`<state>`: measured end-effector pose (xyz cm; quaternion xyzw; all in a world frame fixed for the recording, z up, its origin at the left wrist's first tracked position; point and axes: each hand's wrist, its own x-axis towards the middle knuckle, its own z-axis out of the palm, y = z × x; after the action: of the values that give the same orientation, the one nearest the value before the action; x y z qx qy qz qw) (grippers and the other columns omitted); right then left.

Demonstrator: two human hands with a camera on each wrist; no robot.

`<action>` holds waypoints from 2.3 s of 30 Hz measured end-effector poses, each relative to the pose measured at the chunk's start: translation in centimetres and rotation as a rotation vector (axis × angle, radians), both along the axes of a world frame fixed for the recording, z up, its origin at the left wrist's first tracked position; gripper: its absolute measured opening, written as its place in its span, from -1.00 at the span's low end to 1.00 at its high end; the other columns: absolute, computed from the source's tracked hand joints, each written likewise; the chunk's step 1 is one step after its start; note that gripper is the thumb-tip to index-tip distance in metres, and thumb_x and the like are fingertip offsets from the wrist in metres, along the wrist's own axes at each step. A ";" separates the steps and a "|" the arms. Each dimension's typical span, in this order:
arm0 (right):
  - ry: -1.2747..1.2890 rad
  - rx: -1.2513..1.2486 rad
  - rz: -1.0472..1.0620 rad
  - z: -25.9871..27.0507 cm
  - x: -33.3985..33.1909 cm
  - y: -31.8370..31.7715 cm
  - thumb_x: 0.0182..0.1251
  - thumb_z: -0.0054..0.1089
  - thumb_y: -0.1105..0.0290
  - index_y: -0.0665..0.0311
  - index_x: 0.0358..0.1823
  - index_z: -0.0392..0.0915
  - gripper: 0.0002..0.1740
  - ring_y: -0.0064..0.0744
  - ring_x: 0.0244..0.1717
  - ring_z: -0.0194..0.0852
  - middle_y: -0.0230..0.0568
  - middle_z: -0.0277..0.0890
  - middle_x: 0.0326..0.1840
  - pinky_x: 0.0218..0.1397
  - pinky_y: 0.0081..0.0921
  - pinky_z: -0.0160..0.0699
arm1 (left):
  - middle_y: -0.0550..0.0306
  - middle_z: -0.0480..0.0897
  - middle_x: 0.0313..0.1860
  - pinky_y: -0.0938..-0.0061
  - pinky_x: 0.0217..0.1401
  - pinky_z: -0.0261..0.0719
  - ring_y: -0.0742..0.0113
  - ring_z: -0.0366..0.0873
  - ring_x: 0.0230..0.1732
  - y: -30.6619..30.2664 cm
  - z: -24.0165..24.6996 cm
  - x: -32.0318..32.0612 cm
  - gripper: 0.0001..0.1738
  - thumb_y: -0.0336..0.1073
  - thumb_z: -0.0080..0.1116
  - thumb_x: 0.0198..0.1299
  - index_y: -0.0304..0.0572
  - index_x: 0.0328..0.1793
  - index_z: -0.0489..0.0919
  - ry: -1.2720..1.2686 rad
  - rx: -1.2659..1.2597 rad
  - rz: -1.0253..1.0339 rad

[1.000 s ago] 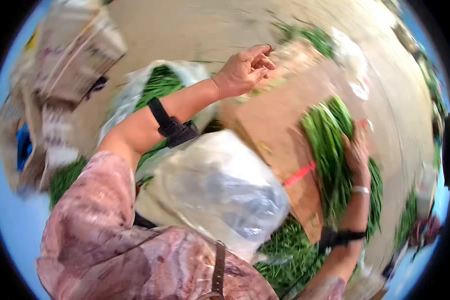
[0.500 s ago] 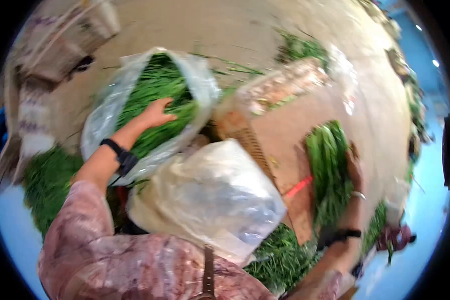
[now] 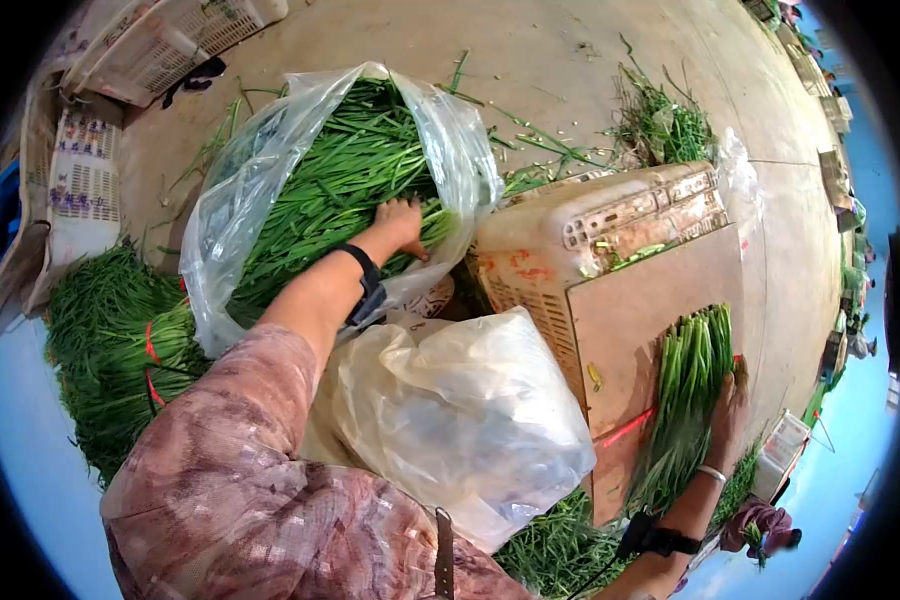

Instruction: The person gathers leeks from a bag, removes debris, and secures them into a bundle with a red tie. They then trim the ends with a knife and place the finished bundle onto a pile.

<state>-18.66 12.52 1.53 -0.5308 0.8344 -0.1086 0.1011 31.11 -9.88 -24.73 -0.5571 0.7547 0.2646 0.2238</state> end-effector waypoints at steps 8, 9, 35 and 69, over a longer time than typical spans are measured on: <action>0.158 -0.023 -0.040 -0.7 2.0 0.5 0.43 -0.12 0.15 0.37 0.31 0.24 -0.45 0.02 0.25 0.29 0.15 0.31 0.26 0.28 -0.26 0.23 | -0.18 0.51 -0.17 0.03 0.21 0.23 -0.11 0.42 -0.02 7.7 -2.5 -1.3 -0.26 -0.33 0.23 -0.03 -0.47 0.29 0.24 0.191 -0.454 0.050; 0.158 -0.023 -0.037 -0.7 2.1 0.5 0.43 -0.12 0.15 0.37 0.31 0.24 -0.45 0.02 0.25 0.29 0.15 0.31 0.26 0.28 -0.26 0.23 | -0.19 0.49 -0.24 0.10 0.19 0.28 -0.12 0.44 -0.06 7.7 -2.2 -0.9 -0.25 -0.37 0.24 -0.04 -0.47 0.29 0.21 0.264 -0.418 0.085; -0.352 -0.034 0.350 6.7 26.4 -7.9 0.18 0.19 0.44 0.39 0.19 0.38 -0.49 -0.27 0.14 0.45 0.00 0.49 0.11 0.16 -0.37 0.41 | 0.06 0.54 0.10 0.41 0.23 0.34 0.30 0.45 0.09 2.5 5.8 12.7 -0.16 -0.32 0.49 -0.27 -0.26 0.26 0.40 1.218 0.618 0.540; -1.018 -0.451 0.870 -2.5 51.6 -4.3 -0.02 0.38 0.34 0.23 -0.11 0.52 -0.60 -0.36 -0.11 0.54 -0.23 0.58 -0.09 0.21 -0.25 0.34 | -0.06 0.41 0.29 0.31 0.36 0.19 0.04 0.28 0.33 11.6 0.8 24.4 -0.39 0.03 -0.03 0.30 -0.20 0.34 0.33 0.616 -0.158 0.129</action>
<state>32.93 8.19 -1.00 -0.7074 0.3529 -0.4634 0.4003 55.51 1.68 -23.95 -0.5132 0.7684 0.3747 -0.0762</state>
